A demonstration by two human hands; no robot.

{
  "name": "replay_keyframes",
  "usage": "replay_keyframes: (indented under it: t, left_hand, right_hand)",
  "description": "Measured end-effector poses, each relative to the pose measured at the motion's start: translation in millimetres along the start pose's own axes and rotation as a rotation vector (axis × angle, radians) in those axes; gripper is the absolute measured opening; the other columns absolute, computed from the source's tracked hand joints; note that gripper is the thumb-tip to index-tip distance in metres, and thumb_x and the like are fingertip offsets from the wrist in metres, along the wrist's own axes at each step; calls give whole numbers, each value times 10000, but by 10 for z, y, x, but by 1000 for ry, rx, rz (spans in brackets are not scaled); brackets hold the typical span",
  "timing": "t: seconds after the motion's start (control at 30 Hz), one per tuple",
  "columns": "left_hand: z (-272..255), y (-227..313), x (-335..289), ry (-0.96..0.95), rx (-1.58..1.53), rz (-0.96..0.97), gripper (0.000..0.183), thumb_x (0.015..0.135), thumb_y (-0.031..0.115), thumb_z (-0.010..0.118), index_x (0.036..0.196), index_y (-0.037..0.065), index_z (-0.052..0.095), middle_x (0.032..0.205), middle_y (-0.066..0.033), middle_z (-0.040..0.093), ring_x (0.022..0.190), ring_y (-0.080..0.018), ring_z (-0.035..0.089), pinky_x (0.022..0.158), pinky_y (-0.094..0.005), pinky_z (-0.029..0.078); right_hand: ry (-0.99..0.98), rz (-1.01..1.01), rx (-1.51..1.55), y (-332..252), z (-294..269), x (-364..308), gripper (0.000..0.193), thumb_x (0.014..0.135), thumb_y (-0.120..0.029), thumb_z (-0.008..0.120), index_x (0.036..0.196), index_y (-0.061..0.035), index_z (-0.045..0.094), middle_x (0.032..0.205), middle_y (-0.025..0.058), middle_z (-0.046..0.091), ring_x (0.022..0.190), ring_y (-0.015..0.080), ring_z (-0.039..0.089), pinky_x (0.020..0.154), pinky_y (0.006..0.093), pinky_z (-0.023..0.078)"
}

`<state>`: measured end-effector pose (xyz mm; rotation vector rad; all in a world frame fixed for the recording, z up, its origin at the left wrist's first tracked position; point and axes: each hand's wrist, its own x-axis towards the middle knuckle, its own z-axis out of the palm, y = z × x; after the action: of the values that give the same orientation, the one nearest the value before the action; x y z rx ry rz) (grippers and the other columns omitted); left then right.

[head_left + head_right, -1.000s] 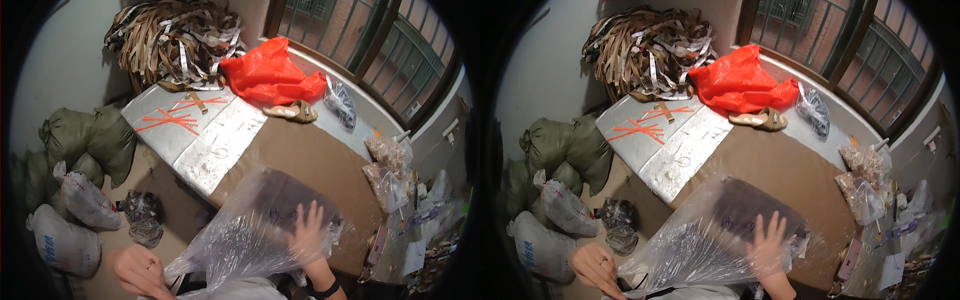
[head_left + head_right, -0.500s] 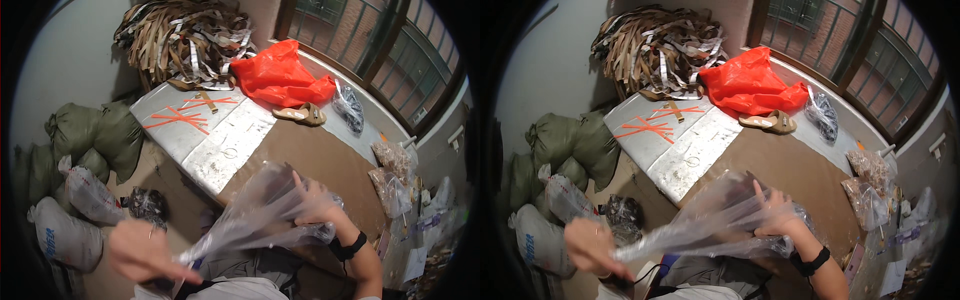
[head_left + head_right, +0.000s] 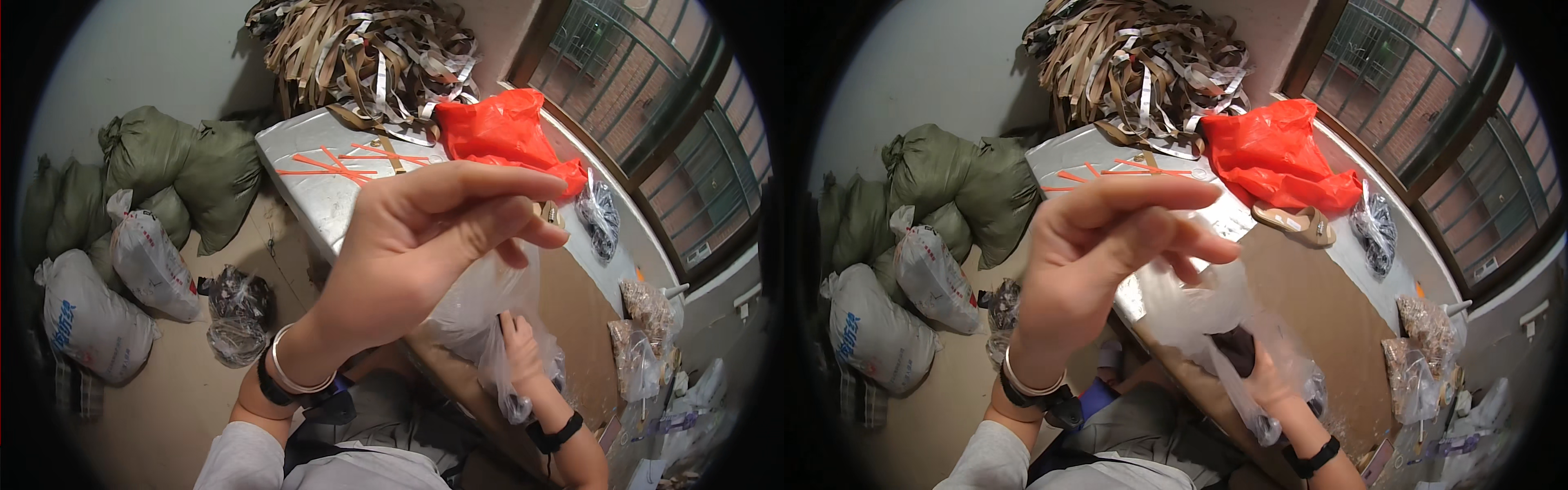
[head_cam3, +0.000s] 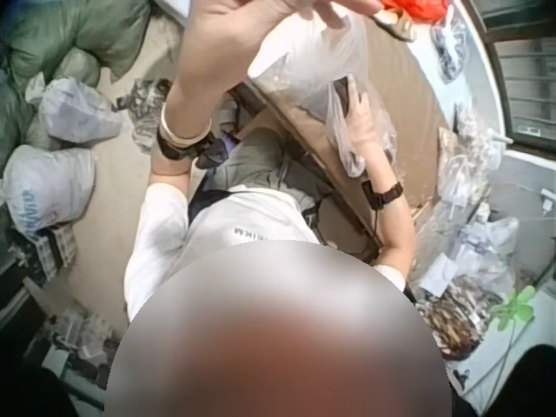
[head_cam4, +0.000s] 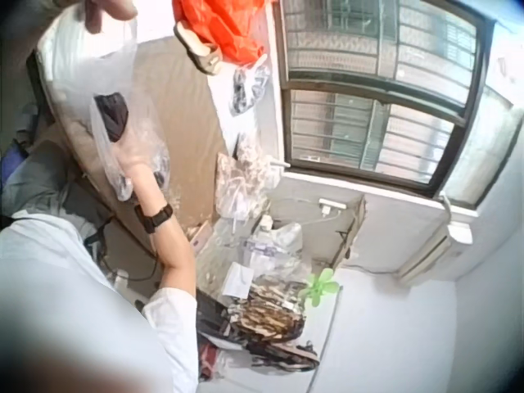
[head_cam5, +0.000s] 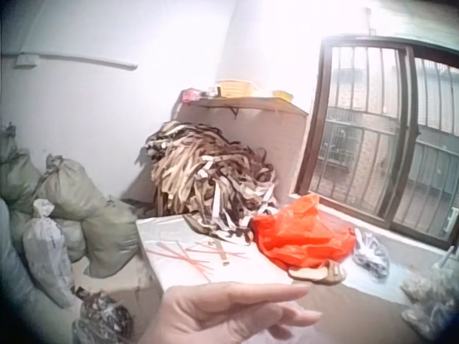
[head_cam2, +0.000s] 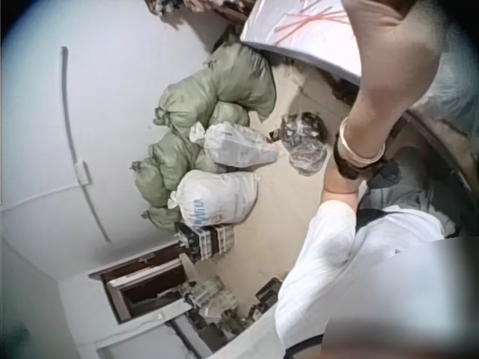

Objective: Assembling decorative metal pieces onto brown leather/suede straps for shoes and organizing them into bags.

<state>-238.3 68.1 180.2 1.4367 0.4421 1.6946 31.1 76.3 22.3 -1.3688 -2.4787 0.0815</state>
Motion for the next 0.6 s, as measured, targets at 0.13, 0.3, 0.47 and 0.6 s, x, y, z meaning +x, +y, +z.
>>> replay_keyframes:
  t: [0.13,0.3,0.47,0.6]
  left_hand:
    - [-116,-427,84,-39,-83,5,530,1047,381,478,1417,2,474,1220,-136,662,1027,-163,619,949,-315,469]
    - [-645,-1518,-235,131,361,-369,594,1033,426,502,1515,108,362,1362,-169,527,1181,-200,527,1003,-362,427]
    - [-286,-1818,-126,84,167,-477,408,987,295,629,1296,31,593,1157,-119,662,1029,-152,604,900,-300,478]
    - [-307,-1892,84,430,-163,-413,214,958,197,678,975,-9,733,910,-28,732,860,-81,636,815,-230,489]
  right_hand:
    - [-235,462,190,79,-399,254,863,706,-336,825,1415,-15,452,1162,266,602,1110,427,590,929,454,506]
    - [-348,517,981,-368,-751,434,517,753,-224,723,1190,17,589,1040,157,656,972,254,633,828,370,535]
    - [-190,583,1297,-462,-745,309,346,786,-201,662,1053,19,646,973,130,669,855,193,652,759,311,554]
    - [-312,793,1665,-565,-614,348,373,815,-275,637,1061,5,619,991,173,666,885,231,656,785,345,557]
